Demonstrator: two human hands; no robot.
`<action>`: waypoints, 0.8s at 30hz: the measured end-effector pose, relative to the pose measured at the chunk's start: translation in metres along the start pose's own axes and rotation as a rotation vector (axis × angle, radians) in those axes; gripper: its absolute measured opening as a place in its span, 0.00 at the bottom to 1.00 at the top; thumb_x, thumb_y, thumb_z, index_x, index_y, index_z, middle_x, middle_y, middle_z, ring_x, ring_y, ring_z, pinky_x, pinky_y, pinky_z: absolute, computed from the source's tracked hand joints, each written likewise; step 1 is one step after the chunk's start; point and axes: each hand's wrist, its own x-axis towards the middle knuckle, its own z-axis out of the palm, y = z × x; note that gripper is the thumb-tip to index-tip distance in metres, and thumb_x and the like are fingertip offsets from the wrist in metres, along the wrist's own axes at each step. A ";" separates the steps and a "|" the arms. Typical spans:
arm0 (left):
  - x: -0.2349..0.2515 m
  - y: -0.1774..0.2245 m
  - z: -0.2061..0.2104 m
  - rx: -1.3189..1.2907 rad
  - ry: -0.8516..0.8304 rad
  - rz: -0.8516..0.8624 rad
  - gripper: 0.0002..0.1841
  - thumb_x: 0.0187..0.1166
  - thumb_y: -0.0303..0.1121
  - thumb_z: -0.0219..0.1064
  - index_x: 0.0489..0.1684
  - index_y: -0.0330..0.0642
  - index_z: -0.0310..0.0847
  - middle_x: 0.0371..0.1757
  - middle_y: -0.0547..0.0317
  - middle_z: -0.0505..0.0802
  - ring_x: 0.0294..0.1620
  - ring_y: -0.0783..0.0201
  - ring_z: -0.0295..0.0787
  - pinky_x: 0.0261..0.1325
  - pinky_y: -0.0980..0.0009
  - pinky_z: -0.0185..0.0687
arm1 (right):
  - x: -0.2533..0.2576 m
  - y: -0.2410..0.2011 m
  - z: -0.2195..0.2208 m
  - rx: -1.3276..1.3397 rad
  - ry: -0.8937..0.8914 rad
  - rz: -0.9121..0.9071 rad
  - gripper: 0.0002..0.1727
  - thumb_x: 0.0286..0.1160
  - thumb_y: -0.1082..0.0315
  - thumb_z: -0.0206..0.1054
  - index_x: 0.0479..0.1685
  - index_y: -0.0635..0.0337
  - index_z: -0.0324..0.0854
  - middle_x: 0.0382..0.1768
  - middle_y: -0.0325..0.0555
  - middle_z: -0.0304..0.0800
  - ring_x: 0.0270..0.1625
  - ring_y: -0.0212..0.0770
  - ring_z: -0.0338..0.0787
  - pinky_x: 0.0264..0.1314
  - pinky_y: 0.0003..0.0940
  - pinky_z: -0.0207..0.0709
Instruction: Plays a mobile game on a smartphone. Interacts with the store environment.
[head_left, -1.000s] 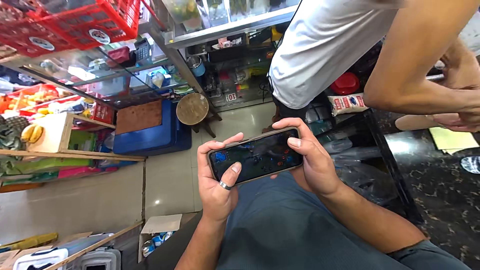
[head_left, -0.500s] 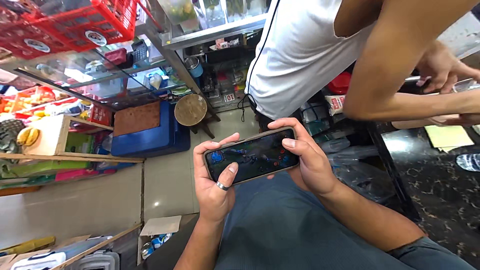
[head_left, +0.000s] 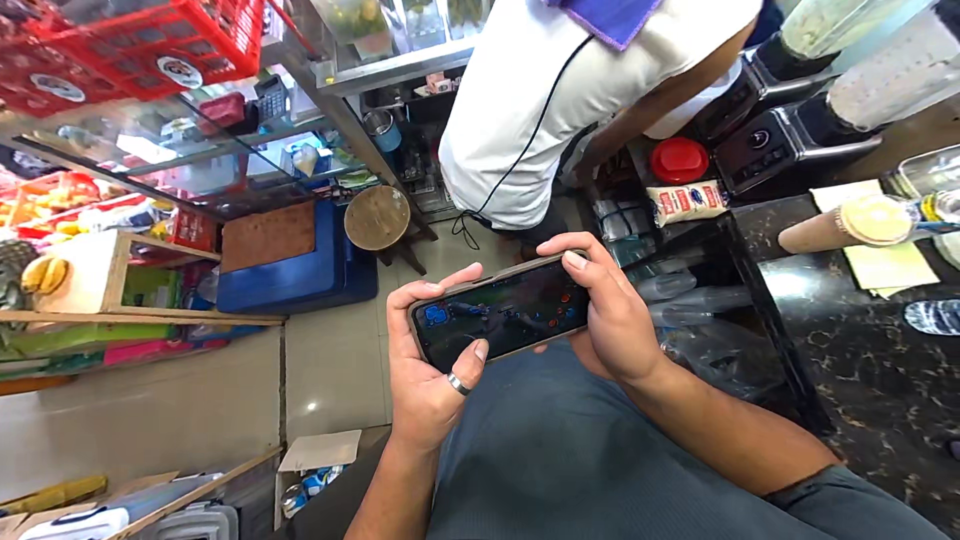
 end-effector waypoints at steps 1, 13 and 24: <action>0.000 0.000 0.000 0.010 -0.008 -0.001 0.33 0.65 0.20 0.74 0.71 0.50 0.64 0.74 0.42 0.84 0.73 0.46 0.83 0.70 0.53 0.85 | 0.000 0.001 0.000 0.007 0.014 0.004 0.18 0.92 0.55 0.45 0.64 0.46 0.79 0.48 0.56 0.89 0.41 0.48 0.94 0.26 0.41 0.90; 0.001 -0.001 0.001 0.021 -0.044 -0.009 0.34 0.65 0.20 0.73 0.71 0.51 0.62 0.75 0.43 0.83 0.73 0.47 0.84 0.69 0.54 0.86 | -0.001 0.000 -0.002 0.037 0.022 0.002 0.16 0.91 0.57 0.50 0.63 0.47 0.79 0.46 0.56 0.89 0.38 0.47 0.95 0.23 0.40 0.89; -0.001 -0.002 0.006 -0.143 0.053 -0.067 0.45 0.67 0.20 0.74 0.87 0.57 0.53 0.79 0.43 0.80 0.74 0.45 0.83 0.70 0.49 0.84 | 0.001 0.001 -0.010 0.093 -0.146 -0.056 0.22 0.86 0.53 0.49 0.74 0.41 0.73 0.56 0.55 0.86 0.47 0.47 0.94 0.31 0.40 0.91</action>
